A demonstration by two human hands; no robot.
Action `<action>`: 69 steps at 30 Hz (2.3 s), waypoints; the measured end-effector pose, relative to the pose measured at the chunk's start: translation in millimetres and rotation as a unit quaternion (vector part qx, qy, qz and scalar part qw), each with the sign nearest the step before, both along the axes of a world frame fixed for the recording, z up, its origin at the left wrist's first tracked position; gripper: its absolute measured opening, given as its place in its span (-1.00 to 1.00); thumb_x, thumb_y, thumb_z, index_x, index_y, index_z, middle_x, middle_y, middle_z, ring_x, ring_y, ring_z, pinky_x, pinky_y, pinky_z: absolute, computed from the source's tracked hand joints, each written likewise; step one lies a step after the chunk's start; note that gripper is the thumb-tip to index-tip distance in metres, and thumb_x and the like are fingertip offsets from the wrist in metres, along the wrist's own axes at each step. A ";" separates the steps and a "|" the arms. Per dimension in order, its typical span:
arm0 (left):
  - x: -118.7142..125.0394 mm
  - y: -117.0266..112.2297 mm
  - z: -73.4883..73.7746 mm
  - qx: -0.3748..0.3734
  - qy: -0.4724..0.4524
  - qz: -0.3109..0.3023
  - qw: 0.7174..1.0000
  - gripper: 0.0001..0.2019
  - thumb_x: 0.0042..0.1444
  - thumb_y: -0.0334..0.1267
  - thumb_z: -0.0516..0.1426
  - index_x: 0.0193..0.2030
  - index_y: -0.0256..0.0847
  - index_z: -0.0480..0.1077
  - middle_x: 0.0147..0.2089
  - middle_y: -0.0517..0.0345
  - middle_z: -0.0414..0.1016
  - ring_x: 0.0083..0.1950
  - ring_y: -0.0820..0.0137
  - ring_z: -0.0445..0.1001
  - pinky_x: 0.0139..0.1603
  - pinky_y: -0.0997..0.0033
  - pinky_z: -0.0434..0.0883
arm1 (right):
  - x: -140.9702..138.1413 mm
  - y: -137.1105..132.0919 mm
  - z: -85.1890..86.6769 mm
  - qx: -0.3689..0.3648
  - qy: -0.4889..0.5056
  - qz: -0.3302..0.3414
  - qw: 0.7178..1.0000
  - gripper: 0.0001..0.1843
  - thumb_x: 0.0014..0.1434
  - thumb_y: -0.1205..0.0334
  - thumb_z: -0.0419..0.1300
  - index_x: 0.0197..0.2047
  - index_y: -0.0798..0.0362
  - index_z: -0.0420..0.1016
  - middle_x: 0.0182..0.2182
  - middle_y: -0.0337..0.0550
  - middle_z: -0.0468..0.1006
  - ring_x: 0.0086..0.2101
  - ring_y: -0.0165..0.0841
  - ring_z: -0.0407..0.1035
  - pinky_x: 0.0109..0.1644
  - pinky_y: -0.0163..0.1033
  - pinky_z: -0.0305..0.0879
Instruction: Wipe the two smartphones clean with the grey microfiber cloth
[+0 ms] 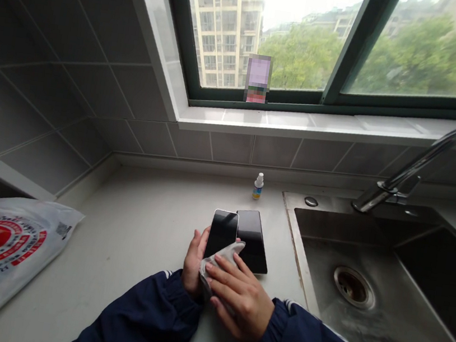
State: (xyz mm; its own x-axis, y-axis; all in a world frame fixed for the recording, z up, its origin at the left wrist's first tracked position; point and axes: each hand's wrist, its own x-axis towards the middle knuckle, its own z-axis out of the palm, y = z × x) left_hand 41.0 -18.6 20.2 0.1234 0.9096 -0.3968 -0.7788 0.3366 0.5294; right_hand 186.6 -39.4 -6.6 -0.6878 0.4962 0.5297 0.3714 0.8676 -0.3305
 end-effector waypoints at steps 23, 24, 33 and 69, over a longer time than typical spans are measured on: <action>-4.0 -0.7 -13.4 0.062 -0.009 -0.084 0.994 -0.16 0.10 0.27 0.11 0.37 -0.22 0.06 0.09 -0.20 0.53 0.16 0.00 0.48 0.31 -0.08 0.22 | -3.8 -8.9 -1.0 0.009 -0.074 -0.034 0.997 -0.40 0.29 0.24 0.08 0.37 0.20 0.17 0.37 -0.04 0.11 0.39 -0.08 -0.13 0.43 0.16 -0.11; -4.2 -0.1 -12.3 0.061 -0.006 -0.079 0.995 -0.17 0.11 0.28 0.09 0.37 -0.20 0.06 0.10 -0.20 0.52 0.17 0.01 0.47 0.30 -0.08 0.23 | -3.2 -7.7 -1.3 0.013 -0.072 -0.031 0.997 -0.43 0.30 0.25 0.07 0.35 0.18 0.20 0.36 -0.06 0.14 0.38 -0.11 -0.11 0.44 0.13 -0.10; -7.1 2.2 -36.0 0.171 0.039 -0.078 0.981 -0.39 0.18 0.19 0.08 0.20 -0.23 0.37 0.27 -0.08 0.40 0.41 0.10 0.16 0.44 0.13 0.00 | 20.2 21.3 1.4 0.056 -0.020 -0.142 0.988 -0.44 0.33 0.31 0.04 0.37 0.16 0.16 0.35 0.03 0.17 0.38 -0.07 -0.11 0.41 0.21 -0.14; -8.6 3.5 -39.2 0.165 0.042 -0.102 0.980 -0.24 0.11 0.34 0.03 0.24 -0.23 0.33 0.29 -0.09 0.37 0.46 0.02 0.03 0.48 0.05 -0.17 | 19.1 17.4 -12.3 0.039 -0.018 -0.154 0.987 -0.41 0.32 0.30 0.03 0.38 0.22 0.11 0.37 0.05 0.10 0.39 -0.01 -0.18 0.41 0.26 -0.23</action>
